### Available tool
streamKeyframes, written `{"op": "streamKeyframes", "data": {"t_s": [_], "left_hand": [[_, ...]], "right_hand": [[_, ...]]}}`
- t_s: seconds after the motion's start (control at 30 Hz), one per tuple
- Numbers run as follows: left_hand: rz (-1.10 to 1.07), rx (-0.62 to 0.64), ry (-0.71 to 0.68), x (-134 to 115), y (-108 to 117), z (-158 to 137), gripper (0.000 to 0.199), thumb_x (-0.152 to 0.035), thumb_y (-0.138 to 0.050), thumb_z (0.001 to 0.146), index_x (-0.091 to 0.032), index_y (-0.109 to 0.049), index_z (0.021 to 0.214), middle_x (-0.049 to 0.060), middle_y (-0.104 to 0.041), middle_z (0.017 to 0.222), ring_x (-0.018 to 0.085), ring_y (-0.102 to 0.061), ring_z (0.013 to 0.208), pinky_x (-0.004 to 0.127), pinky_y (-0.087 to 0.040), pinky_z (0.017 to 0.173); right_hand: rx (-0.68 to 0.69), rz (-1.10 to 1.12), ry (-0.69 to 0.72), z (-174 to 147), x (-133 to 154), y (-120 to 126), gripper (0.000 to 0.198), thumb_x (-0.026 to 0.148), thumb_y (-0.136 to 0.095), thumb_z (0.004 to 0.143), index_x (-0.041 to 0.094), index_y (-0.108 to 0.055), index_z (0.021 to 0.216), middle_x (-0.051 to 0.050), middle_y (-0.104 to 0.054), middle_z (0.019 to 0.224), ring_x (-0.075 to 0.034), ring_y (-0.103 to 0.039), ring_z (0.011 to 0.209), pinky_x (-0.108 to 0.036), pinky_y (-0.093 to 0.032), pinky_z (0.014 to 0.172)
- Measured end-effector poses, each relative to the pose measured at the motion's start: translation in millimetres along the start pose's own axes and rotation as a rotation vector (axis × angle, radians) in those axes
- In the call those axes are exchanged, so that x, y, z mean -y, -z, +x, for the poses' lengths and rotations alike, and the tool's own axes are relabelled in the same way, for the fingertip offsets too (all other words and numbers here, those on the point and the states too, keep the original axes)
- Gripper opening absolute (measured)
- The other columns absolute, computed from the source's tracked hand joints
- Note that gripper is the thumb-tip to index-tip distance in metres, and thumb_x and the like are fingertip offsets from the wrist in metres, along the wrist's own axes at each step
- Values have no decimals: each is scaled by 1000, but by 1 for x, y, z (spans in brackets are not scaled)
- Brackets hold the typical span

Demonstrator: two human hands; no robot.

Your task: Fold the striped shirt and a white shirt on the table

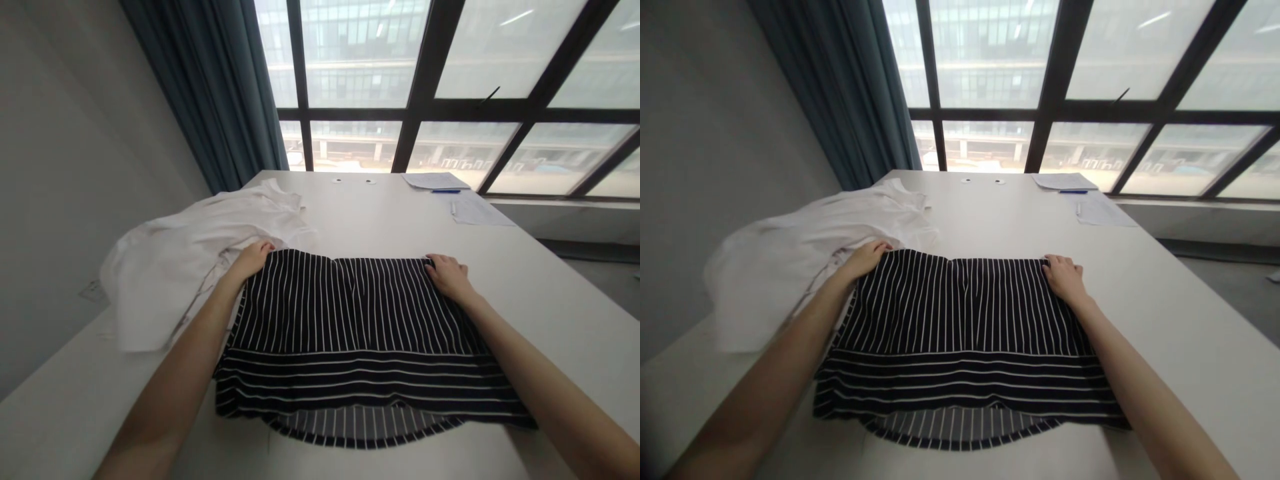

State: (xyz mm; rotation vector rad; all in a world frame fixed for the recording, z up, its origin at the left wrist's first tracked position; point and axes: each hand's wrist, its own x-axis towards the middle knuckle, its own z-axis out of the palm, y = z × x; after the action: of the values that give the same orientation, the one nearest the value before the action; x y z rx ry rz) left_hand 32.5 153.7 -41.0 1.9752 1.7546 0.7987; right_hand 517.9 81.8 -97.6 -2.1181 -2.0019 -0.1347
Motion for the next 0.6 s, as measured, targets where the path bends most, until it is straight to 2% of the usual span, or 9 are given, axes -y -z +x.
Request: {"op": "streamKeyframes", "data": {"t_s": [0.07, 0.2, 0.33, 0.4, 0.5, 0.6], "left_hand": [[-66, 43, 26, 10, 5, 2, 23, -22, -48, 76, -13, -69, 82, 13, -72, 95, 30, -65, 100, 44, -45, 99], [-260, 154, 54, 24, 14, -6, 27, -21, -59, 67, -17, -71, 92, 9, -73, 103, 24, -68, 99, 37, -51, 94], [-447, 231, 62, 24, 16, -10, 37, -17, -67, 61, -20, -72, 98, 7, -72, 111, 24, -65, 107, 36, -47, 101], [-401, 197, 16, 21, 13, -8, 35, -15, -65, 61, -20, -72, 95, 6, -73, 108, 23, -65, 105, 36, -45, 102], [-312, 57, -45, 16, 10, -3, 26, -16, -57, 65, -17, -73, 86, 6, -74, 97, 23, -66, 98, 34, -47, 99], [-247, -56, -11, 16, 9, 2, 29, -20, -52, 70, -16, -73, 89, 5, -74, 90, 21, -67, 88, 29, -51, 85]], "right_hand": [[-17, -30, -27, 5, -7, -2, 41, 33, -35, 95, 14, -58, 124, -21, -60, 120, -37, -51, 111, -57, -41, 87], [-27, -139, -16, 12, -20, -1, 34, 34, -39, 93, 17, -65, 108, -18, -61, 109, -35, -50, 105, -50, -41, 83], [-30, -214, 29, 11, -30, -2, 32, 32, -38, 94, 15, -64, 104, -17, -61, 108, -32, -51, 102, -45, -41, 80], [-31, -221, 40, 6, -31, -2, 32, 30, -36, 95, 14, -62, 104, -17, -62, 109, -32, -52, 101, -45, -42, 80], [-49, -247, 35, -5, -34, -1, 32, 27, -34, 96, 13, -60, 106, -17, -63, 107, -31, -54, 100, -45, -41, 80], [-64, -273, 11, -14, -37, 2, 32, 27, -32, 97, 13, -58, 106, -17, -64, 106, -31, -55, 98, -45, -41, 79]]}}
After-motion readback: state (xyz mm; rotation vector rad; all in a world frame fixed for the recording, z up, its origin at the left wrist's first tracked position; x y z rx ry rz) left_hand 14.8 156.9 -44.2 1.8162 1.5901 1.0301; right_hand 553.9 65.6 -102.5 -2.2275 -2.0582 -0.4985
